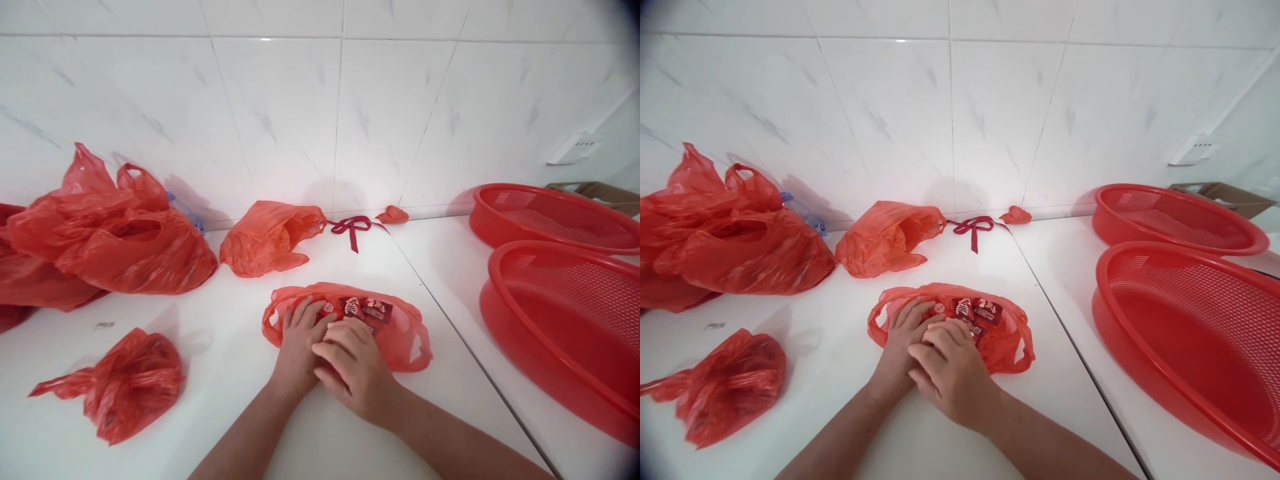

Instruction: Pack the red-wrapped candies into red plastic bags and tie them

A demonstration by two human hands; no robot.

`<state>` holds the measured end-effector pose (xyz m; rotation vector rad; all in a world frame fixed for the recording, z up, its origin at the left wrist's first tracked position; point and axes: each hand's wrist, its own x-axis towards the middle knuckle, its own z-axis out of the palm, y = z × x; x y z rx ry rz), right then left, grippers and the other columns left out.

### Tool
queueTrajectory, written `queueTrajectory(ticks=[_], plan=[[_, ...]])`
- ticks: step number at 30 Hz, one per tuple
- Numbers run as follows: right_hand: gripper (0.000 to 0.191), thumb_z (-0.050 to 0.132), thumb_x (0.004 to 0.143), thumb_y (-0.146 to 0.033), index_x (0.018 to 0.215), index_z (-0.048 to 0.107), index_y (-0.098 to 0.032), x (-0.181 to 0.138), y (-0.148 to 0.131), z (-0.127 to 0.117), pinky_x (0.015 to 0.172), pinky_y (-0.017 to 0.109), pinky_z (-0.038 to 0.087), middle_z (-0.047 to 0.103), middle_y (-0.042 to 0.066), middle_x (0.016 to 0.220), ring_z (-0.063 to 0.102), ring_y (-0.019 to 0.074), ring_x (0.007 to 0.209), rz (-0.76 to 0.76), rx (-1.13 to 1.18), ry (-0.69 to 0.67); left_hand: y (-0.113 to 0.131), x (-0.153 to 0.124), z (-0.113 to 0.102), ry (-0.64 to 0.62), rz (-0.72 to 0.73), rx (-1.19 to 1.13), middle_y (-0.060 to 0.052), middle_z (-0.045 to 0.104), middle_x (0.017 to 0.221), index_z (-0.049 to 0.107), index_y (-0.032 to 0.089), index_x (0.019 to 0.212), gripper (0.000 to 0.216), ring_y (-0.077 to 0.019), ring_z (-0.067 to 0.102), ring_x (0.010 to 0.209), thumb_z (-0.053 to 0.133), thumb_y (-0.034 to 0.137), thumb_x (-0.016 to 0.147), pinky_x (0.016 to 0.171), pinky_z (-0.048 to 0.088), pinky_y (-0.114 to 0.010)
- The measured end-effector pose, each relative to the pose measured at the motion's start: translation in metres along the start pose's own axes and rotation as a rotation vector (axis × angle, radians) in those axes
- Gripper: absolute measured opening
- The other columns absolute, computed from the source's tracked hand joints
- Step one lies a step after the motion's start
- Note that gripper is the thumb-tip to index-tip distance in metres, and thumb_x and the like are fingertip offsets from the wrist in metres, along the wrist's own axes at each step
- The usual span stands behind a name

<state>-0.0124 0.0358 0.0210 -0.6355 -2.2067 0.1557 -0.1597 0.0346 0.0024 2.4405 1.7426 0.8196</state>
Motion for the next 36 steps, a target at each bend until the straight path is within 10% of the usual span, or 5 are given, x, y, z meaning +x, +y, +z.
queueTrajectory(ticks=[7,36], plan=[[0.019,0.054,0.084,-0.024,0.102,0.058,-0.02,-0.003,-0.009,0.01,0.099,0.044,0.037,0.058,0.005,0.094,0.051,0.0205,0.099,-0.04,-0.003,-0.152,-0.009,0.002,0.005,0.013,-0.044,-0.053,-0.005,0.053,0.124,0.057,0.029,0.116,0.031,-0.0264,0.039,0.125,0.048,0.024,0.087,0.103,0.033,-0.053],[0.027,0.048,0.08,-0.018,0.106,0.054,-0.017,0.001,-0.002,0.016,0.084,0.04,0.045,0.059,0.008,0.091,0.052,0.0216,0.091,-0.01,0.037,0.025,-0.019,-0.002,0.012,0.066,-0.044,-0.059,-0.007,0.058,0.124,0.057,0.029,0.122,0.041,-0.0273,0.05,0.116,0.051,0.024,0.082,0.097,0.041,-0.051]])
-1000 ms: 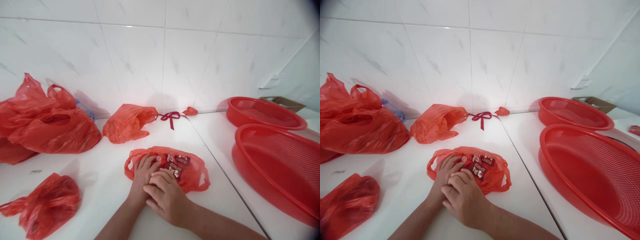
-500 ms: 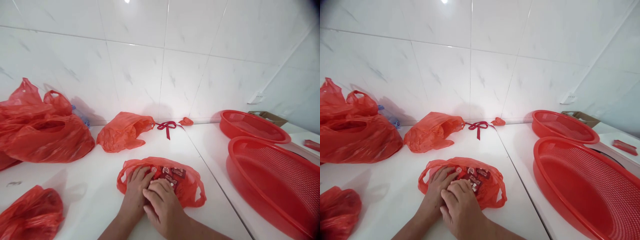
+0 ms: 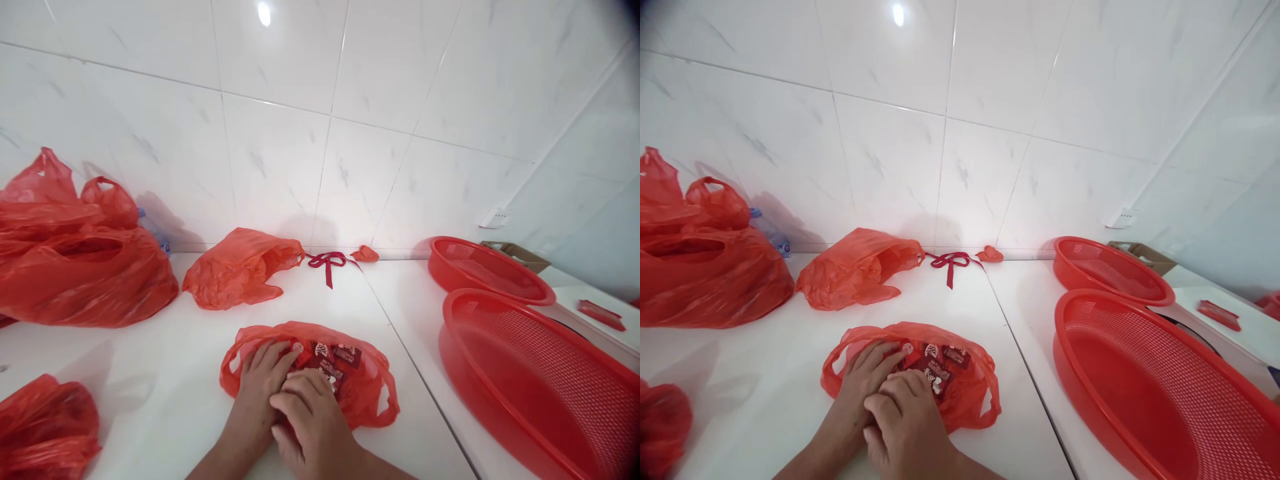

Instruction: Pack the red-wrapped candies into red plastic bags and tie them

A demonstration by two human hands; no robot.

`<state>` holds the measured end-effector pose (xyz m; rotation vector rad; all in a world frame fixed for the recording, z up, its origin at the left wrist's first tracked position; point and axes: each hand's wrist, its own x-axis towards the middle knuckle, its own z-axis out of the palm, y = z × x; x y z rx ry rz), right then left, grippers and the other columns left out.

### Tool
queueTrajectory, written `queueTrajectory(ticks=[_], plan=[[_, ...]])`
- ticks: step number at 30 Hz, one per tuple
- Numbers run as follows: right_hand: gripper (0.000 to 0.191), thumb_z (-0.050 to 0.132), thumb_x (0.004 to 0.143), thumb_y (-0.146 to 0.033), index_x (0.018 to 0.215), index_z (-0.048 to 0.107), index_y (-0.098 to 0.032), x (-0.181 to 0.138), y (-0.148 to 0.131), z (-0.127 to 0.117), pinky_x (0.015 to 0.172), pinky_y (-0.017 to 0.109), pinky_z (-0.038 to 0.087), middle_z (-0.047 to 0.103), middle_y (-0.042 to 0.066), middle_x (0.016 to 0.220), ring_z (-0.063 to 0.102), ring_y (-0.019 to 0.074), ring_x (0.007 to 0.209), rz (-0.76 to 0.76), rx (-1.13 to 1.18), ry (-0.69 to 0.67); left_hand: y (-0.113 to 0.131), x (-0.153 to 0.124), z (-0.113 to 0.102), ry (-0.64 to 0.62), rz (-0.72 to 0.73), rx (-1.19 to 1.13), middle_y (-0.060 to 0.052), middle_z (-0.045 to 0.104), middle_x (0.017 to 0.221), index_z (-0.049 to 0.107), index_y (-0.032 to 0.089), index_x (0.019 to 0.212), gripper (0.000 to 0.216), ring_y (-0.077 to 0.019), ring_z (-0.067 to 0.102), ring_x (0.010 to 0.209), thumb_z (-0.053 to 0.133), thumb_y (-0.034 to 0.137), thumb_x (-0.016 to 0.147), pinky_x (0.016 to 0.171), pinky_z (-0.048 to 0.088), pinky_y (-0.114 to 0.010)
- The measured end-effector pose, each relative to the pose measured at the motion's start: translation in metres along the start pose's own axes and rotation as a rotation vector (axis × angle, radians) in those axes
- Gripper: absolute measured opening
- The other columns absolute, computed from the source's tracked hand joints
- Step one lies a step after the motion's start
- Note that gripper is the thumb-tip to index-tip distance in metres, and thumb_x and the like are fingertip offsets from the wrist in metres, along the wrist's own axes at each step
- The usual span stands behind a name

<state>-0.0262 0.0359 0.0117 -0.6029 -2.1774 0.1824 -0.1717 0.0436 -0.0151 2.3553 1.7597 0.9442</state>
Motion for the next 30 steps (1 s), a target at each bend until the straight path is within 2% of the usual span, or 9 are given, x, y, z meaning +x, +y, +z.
queueTrajectory(ticks=[4,9,14,20,24,28,30], plan=[[0.046,0.051,0.08,-0.02,0.125,0.045,-0.014,-0.0001,0.0006,-0.001,0.091,0.045,0.043,0.058,0.011,0.104,0.051,0.0246,0.1,0.046,-0.027,-0.018,0.0017,0.0013,0.0001,0.027,-0.027,0.007,-0.008,0.059,0.123,0.056,0.027,0.124,0.041,-0.0279,0.05,0.117,0.051,0.026,0.084,0.098,0.041,-0.051],[0.042,0.048,0.08,-0.018,0.122,0.047,-0.017,0.0,-0.0014,-0.002,0.09,0.045,0.044,0.059,0.01,0.102,0.052,0.0241,0.1,0.04,-0.021,-0.041,0.0025,0.0013,-0.0012,0.039,-0.019,-0.005,-0.007,0.059,0.121,0.054,0.028,0.126,0.044,-0.0274,0.051,0.116,0.051,0.023,0.083,0.096,0.042,-0.051],[0.031,0.048,0.079,-0.017,0.109,0.051,-0.02,-0.0008,-0.0031,-0.0021,0.09,0.044,0.043,0.059,0.008,0.099,0.053,0.0228,0.099,0.019,0.003,-0.047,0.0045,0.0018,-0.0043,0.013,-0.018,-0.034,-0.007,0.058,0.122,0.052,0.03,0.128,0.045,-0.0257,0.049,0.118,0.049,0.02,0.084,0.098,0.04,-0.05],[0.051,0.049,0.078,-0.019,0.128,0.04,-0.017,-0.0035,-0.0013,-0.0002,0.096,0.048,0.039,0.057,0.011,0.11,0.05,0.0252,0.106,0.073,-0.026,-0.093,0.0069,0.0037,-0.0047,0.044,-0.056,-0.054,-0.007,0.058,0.123,0.055,0.027,0.123,0.04,-0.0266,0.049,0.118,0.049,0.022,0.084,0.098,0.04,-0.051],[0.042,0.049,0.078,-0.018,0.12,0.046,-0.018,-0.0027,-0.0008,0.0015,0.093,0.047,0.041,0.057,0.01,0.105,0.051,0.024,0.102,0.033,-0.007,-0.072,0.0056,0.0034,-0.0048,0.007,-0.077,-0.052,-0.007,0.058,0.123,0.055,0.027,0.123,0.04,-0.026,0.05,0.117,0.048,0.022,0.084,0.098,0.04,-0.051],[0.023,0.048,0.077,-0.017,0.1,0.052,-0.021,-0.003,-0.0003,0.0044,0.091,0.046,0.042,0.056,0.007,0.098,0.052,0.0228,0.1,0.018,0.019,-0.017,0.0036,0.0017,-0.0051,-0.003,-0.036,-0.054,-0.007,0.057,0.125,0.052,0.027,0.127,0.046,-0.0266,0.048,0.119,0.05,0.02,0.082,0.099,0.041,-0.05],[0.022,0.049,0.077,-0.016,0.099,0.051,-0.021,-0.0038,-0.0004,0.0046,0.093,0.046,0.041,0.056,0.007,0.1,0.051,0.023,0.102,0.026,0.023,-0.022,0.0033,0.0016,-0.0049,0.003,-0.032,-0.056,-0.007,0.057,0.124,0.053,0.027,0.127,0.046,-0.027,0.048,0.119,0.051,0.021,0.081,0.098,0.041,-0.051]])
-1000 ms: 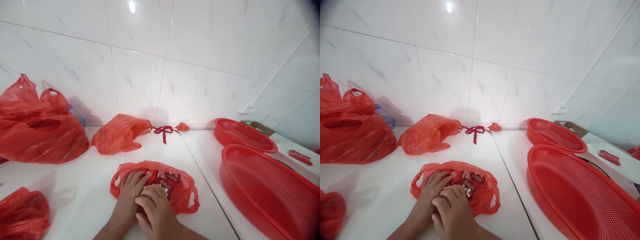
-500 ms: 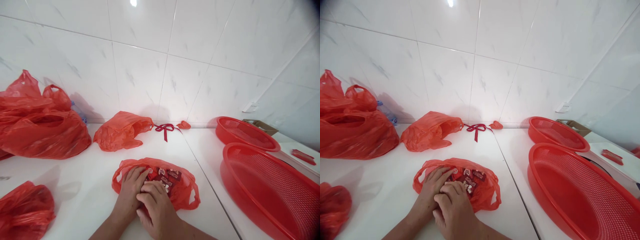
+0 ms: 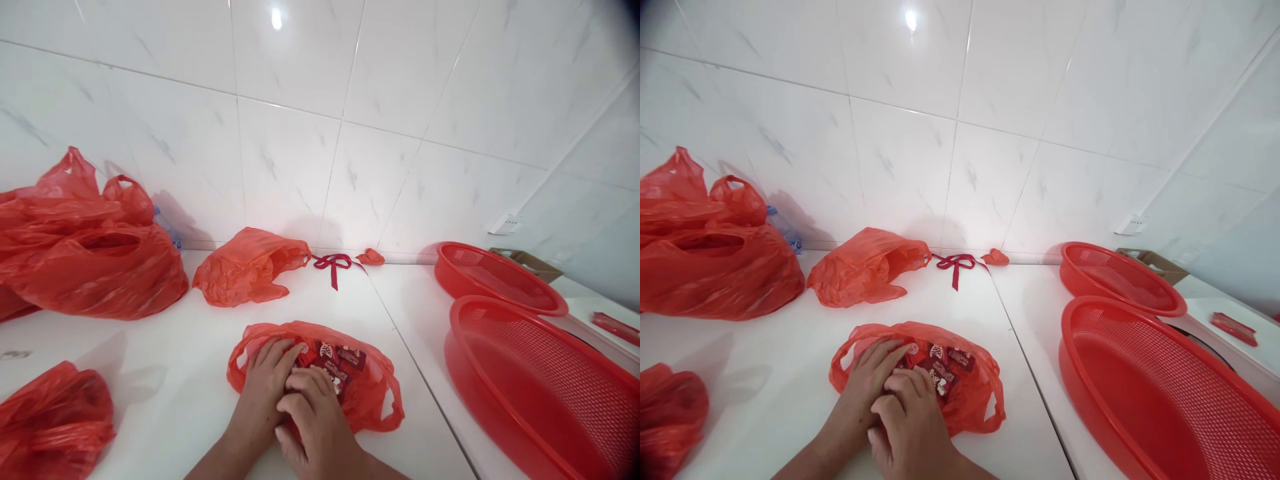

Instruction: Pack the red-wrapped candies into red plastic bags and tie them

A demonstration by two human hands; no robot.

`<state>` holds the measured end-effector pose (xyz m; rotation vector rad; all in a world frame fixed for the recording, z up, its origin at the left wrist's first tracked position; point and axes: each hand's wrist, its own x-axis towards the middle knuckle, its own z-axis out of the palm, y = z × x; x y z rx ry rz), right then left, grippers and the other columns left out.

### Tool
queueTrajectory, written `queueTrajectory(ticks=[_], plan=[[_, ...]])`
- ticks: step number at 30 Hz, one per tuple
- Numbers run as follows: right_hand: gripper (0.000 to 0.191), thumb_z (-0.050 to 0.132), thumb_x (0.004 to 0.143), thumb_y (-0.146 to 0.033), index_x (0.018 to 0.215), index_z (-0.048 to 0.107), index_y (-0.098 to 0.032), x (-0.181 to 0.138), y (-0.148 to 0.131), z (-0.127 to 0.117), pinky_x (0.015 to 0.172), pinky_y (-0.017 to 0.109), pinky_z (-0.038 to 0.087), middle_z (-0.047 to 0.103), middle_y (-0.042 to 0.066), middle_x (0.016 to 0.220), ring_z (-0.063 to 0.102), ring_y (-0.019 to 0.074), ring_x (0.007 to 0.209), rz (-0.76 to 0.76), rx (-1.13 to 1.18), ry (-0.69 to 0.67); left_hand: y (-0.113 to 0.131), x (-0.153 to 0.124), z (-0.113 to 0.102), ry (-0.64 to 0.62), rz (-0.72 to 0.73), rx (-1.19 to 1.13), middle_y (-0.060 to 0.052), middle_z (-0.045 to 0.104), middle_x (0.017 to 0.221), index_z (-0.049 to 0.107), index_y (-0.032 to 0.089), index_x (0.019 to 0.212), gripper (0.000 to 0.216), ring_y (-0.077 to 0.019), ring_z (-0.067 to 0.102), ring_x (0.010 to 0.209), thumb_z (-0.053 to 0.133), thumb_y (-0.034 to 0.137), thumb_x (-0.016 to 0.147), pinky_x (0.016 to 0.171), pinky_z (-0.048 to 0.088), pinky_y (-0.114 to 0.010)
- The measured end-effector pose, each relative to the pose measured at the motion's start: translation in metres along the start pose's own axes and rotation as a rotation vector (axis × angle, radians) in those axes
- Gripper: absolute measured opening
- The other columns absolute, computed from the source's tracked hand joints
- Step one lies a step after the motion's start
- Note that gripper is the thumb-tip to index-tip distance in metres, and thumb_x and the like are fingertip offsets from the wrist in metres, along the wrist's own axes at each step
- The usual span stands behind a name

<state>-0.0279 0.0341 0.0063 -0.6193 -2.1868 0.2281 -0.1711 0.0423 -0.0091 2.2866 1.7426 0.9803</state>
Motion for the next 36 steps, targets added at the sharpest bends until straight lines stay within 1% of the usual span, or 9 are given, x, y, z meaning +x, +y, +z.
queueTrajectory(ticks=[4,6,11,15,17,21,26,31,36], plan=[[0.047,0.049,0.078,-0.017,0.124,0.042,-0.016,-0.001,-0.001,-0.003,0.097,0.049,0.037,0.055,0.011,0.109,0.049,0.0246,0.106,0.031,-0.023,-0.094,0.003,0.002,0.0,0.013,-0.058,0.007,-0.007,0.057,0.124,0.056,0.027,0.122,0.04,-0.0275,0.048,0.119,0.05,0.022,0.083,0.098,0.041,-0.051],[0.051,0.049,0.078,-0.015,0.127,0.04,-0.018,-0.001,-0.001,-0.004,0.097,0.049,0.036,0.055,0.01,0.109,0.049,0.024,0.106,0.03,-0.023,-0.116,0.005,0.002,-0.002,0.0,-0.06,-0.001,-0.007,0.057,0.124,0.055,0.027,0.123,0.04,-0.0271,0.048,0.119,0.05,0.022,0.083,0.098,0.04,-0.051],[0.033,0.049,0.076,-0.011,0.107,0.051,-0.022,-0.002,0.0,-0.001,0.096,0.045,0.038,0.053,0.006,0.103,0.049,0.0213,0.102,0.035,-0.021,-0.106,0.004,0.0,-0.004,-0.033,-0.012,-0.003,-0.007,0.055,0.126,0.051,0.026,0.128,0.045,-0.0266,0.046,0.12,0.049,0.02,0.084,0.1,0.038,-0.05],[0.023,0.05,0.074,-0.009,0.093,0.051,-0.021,-0.005,0.0,0.001,0.094,0.044,0.039,0.054,0.006,0.099,0.05,0.0207,0.1,0.055,0.019,-0.07,0.003,-0.001,-0.002,-0.052,-0.016,0.006,-0.007,0.052,0.13,0.048,0.027,0.13,0.048,-0.0268,0.042,0.124,0.049,0.021,0.083,0.102,0.037,-0.05],[0.035,0.05,0.073,-0.008,0.105,0.049,-0.02,-0.005,-0.001,0.0,0.095,0.045,0.039,0.055,0.008,0.104,0.05,0.0221,0.102,0.061,0.011,-0.079,0.004,0.0,-0.002,-0.048,-0.05,0.004,-0.007,0.052,0.129,0.05,0.026,0.128,0.044,-0.0266,0.043,0.122,0.049,0.021,0.084,0.101,0.037,-0.05],[0.059,0.05,0.075,-0.007,0.132,0.036,-0.016,-0.006,-0.002,-0.004,0.1,0.048,0.035,0.054,0.012,0.115,0.047,0.0246,0.11,0.072,-0.046,-0.155,0.008,0.002,-0.002,-0.054,-0.106,0.0,-0.008,0.053,0.127,0.053,0.023,0.124,0.04,-0.0276,0.043,0.121,0.05,0.024,0.084,0.102,0.036,-0.052],[0.051,0.05,0.076,-0.007,0.125,0.045,-0.02,-0.006,0.0,-0.004,0.098,0.047,0.036,0.052,0.01,0.112,0.048,0.0236,0.107,0.06,-0.03,-0.186,0.01,0.001,-0.004,-0.053,-0.089,-0.014,-0.009,0.051,0.129,0.049,0.023,0.128,0.043,-0.0272,0.041,0.124,0.049,0.023,0.084,0.104,0.032,-0.052],[0.034,0.05,0.077,-0.006,0.106,0.053,-0.023,-0.008,0.001,-0.002,0.091,0.044,0.041,0.051,0.007,0.107,0.049,0.0218,0.101,0.065,-0.017,-0.155,0.01,-0.001,-0.007,-0.072,-0.058,-0.004,-0.012,0.049,0.131,0.045,0.02,0.132,0.051,-0.0286,0.039,0.125,0.051,0.022,0.081,0.104,0.03,-0.052],[0.02,0.049,0.077,-0.005,0.09,0.05,-0.02,-0.01,0.0,0.0,0.092,0.044,0.041,0.052,0.007,0.104,0.049,0.0217,0.101,0.073,0.002,-0.097,0.012,0.0,-0.007,-0.067,-0.05,0.005,-0.011,0.05,0.13,0.045,0.021,0.131,0.053,-0.0279,0.04,0.125,0.054,0.024,0.079,0.103,0.031,-0.05]])
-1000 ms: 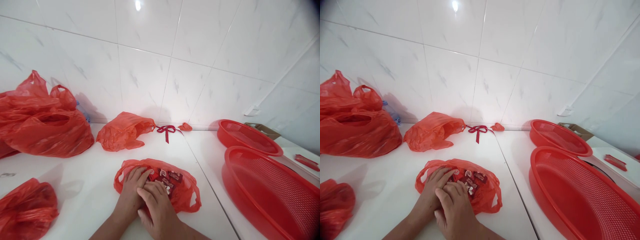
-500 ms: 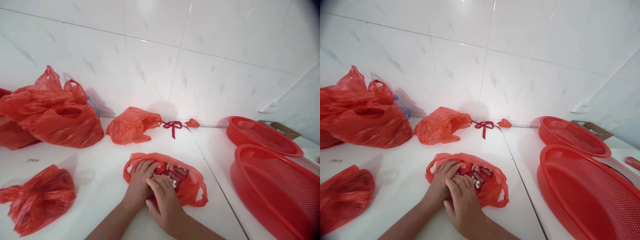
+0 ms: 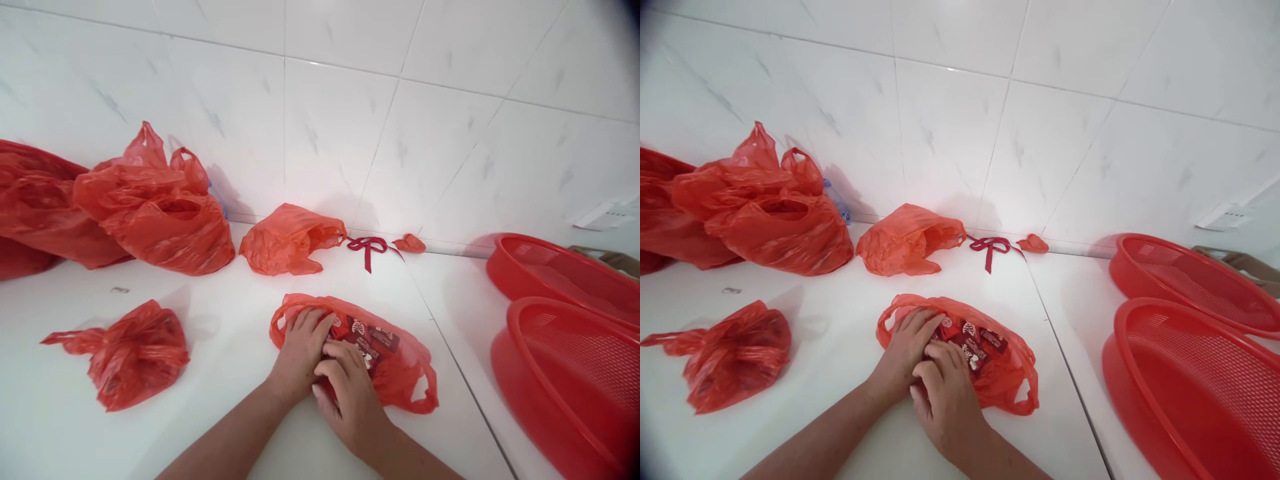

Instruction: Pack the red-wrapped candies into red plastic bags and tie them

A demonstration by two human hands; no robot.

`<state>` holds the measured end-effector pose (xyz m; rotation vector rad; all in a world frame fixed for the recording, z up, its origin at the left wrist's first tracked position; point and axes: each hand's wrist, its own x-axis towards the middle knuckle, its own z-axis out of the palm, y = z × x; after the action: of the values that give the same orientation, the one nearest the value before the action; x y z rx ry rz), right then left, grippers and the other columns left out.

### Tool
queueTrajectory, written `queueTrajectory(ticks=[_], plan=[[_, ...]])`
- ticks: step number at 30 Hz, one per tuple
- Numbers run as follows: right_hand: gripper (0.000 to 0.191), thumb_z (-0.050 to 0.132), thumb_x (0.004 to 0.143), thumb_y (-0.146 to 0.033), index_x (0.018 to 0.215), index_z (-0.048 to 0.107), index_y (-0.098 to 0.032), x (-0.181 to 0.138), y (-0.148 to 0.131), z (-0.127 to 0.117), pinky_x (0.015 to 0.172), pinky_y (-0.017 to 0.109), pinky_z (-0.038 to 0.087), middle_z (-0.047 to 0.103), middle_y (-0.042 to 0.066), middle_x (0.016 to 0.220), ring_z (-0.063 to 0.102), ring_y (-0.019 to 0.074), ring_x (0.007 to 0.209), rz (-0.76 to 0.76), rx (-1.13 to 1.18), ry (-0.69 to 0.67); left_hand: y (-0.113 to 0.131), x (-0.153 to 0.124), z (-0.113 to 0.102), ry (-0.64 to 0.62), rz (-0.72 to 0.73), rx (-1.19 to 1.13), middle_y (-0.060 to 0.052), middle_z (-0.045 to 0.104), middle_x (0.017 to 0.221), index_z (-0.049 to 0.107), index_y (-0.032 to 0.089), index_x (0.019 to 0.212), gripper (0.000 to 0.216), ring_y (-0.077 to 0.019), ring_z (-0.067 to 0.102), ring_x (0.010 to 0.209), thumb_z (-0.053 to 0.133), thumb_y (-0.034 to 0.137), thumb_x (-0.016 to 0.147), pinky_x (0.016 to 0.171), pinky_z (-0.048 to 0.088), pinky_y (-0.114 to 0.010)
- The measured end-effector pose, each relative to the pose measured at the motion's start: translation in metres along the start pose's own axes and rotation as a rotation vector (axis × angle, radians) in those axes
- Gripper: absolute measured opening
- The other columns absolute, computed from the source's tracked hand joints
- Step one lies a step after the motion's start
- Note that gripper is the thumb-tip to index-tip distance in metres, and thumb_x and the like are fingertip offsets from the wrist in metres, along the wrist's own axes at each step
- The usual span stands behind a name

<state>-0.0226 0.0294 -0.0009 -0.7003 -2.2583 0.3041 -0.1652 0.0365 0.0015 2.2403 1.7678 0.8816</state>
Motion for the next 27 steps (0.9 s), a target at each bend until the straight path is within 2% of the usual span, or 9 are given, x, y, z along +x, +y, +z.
queueTrajectory(ticks=[3,5,7,9,15,19,22,24,27], plan=[[0.034,0.05,0.079,-0.008,0.111,0.048,-0.017,-0.002,0.001,0.001,0.095,0.045,0.04,0.053,0.01,0.112,0.047,0.0234,0.107,-0.01,-0.034,-0.012,0.0,0.001,0.004,0.032,-0.028,0.014,-0.01,0.051,0.129,0.048,0.021,0.128,0.048,-0.0272,0.04,0.125,0.053,0.023,0.081,0.104,0.031,-0.05],[0.051,0.05,0.081,-0.01,0.13,0.038,-0.014,-0.003,0.003,0.002,0.097,0.046,0.039,0.052,0.012,0.118,0.046,0.0245,0.111,-0.013,-0.076,-0.031,-0.001,0.001,0.007,0.052,-0.04,0.03,-0.011,0.051,0.13,0.048,0.021,0.128,0.048,-0.0279,0.04,0.126,0.054,0.024,0.081,0.104,0.031,-0.051],[0.06,0.049,0.082,-0.012,0.139,0.03,-0.014,-0.004,0.004,0.002,0.099,0.047,0.039,0.051,0.013,0.12,0.046,0.025,0.113,-0.011,-0.104,-0.052,-0.003,0.0,0.009,0.056,-0.039,0.042,-0.011,0.05,0.132,0.046,0.021,0.13,0.051,-0.0284,0.038,0.127,0.055,0.025,0.08,0.105,0.03,-0.052],[0.06,0.049,0.083,-0.013,0.14,0.03,-0.015,-0.004,0.005,0.002,0.099,0.047,0.039,0.052,0.013,0.12,0.047,0.0251,0.113,-0.01,-0.105,-0.075,-0.004,-0.001,0.011,0.05,-0.033,0.047,-0.01,0.049,0.134,0.045,0.021,0.132,0.051,-0.0279,0.037,0.128,0.053,0.024,0.081,0.106,0.03,-0.051],[0.05,0.05,0.08,-0.009,0.128,0.042,-0.016,-0.001,0.0,-0.001,0.097,0.047,0.04,0.056,0.011,0.114,0.05,0.0231,0.109,-0.017,-0.058,-0.064,-0.005,-0.001,0.011,0.04,-0.031,0.049,-0.01,0.05,0.132,0.045,0.021,0.132,0.05,-0.0276,0.039,0.127,0.052,0.022,0.083,0.105,0.032,-0.05],[0.031,0.057,0.08,-0.021,0.112,0.054,-0.019,0.006,0.004,-0.012,0.092,0.044,0.044,0.06,0.008,0.105,0.054,0.0225,0.1,-0.016,-0.033,-0.009,-0.003,-0.001,0.01,0.048,-0.011,0.028,-0.011,0.053,0.129,0.047,0.02,0.13,0.048,-0.0282,0.041,0.125,0.052,0.022,0.082,0.104,0.032,-0.051],[0.012,0.054,0.084,-0.026,0.091,0.061,-0.02,0.011,0.023,-0.025,0.082,0.038,0.048,0.063,0.005,0.093,0.058,0.0195,0.091,0.15,-0.09,0.087,-0.001,-0.002,0.009,0.034,0.014,-0.012,-0.01,0.053,0.13,0.046,0.021,0.129,0.051,-0.03,0.04,0.126,0.058,0.028,0.08,0.105,0.03,-0.052],[0.016,0.047,0.088,-0.024,0.086,0.063,-0.021,0.013,0.041,-0.032,0.076,0.034,0.049,0.064,0.003,0.088,0.06,0.0173,0.084,0.313,-0.152,0.105,-0.001,-0.002,0.008,0.011,0.002,-0.033,-0.009,0.053,0.13,0.045,0.022,0.129,0.057,-0.0309,0.041,0.126,0.062,0.034,0.077,0.105,0.029,-0.053],[0.024,0.042,0.09,-0.027,0.087,0.065,-0.023,0.014,0.064,-0.036,0.066,0.032,0.049,0.066,0.003,0.083,0.062,0.0174,0.075,0.486,-0.221,0.043,-0.001,-0.002,0.007,-0.015,-0.014,-0.055,-0.008,0.053,0.13,0.042,0.024,0.132,0.062,-0.0303,0.043,0.124,0.064,0.036,0.075,0.107,0.027,-0.054]])
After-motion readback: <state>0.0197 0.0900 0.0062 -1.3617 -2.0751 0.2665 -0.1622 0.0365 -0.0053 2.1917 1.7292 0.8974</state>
